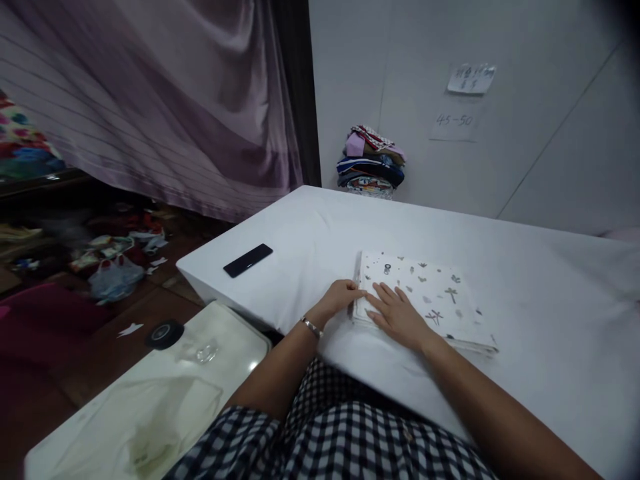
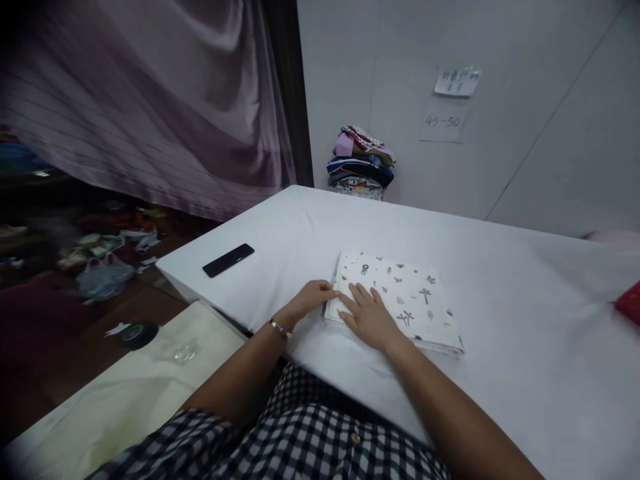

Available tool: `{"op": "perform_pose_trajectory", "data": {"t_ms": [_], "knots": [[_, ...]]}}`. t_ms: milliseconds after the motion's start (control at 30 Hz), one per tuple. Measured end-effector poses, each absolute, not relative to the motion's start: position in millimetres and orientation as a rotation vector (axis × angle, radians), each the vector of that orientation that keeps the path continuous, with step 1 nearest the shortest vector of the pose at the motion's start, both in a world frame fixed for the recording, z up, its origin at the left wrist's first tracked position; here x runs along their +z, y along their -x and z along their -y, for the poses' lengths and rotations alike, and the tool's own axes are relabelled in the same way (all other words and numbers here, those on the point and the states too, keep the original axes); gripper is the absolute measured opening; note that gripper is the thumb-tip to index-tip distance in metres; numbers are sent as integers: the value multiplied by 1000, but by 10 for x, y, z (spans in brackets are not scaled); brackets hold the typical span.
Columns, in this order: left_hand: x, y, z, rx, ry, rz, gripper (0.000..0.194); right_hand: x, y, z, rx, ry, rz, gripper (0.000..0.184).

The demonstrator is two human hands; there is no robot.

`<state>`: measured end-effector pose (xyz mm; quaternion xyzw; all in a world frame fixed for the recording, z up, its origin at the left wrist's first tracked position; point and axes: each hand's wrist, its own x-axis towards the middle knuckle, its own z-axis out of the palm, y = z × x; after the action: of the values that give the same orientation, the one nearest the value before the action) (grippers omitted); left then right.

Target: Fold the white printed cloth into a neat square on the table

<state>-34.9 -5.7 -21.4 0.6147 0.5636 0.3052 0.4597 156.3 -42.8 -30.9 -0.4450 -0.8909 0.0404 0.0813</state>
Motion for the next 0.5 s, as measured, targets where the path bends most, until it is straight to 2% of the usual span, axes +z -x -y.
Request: {"op": "perform_pose_trajectory", "data": {"t_ms": [167, 333, 500], "knots": [[-248, 376, 147, 771, -1479, -1439, 30, -327, -1585, 422, 138, 1333, 2654, 57], [-210, 387, 236, 771, -1446, -1425, 38, -324, -1581, 413, 179, 1329, 2662, 54], [-136, 405, 352, 717, -1530, -1366, 38, -263, -1605, 392, 335, 1327, 2652, 56]]}}
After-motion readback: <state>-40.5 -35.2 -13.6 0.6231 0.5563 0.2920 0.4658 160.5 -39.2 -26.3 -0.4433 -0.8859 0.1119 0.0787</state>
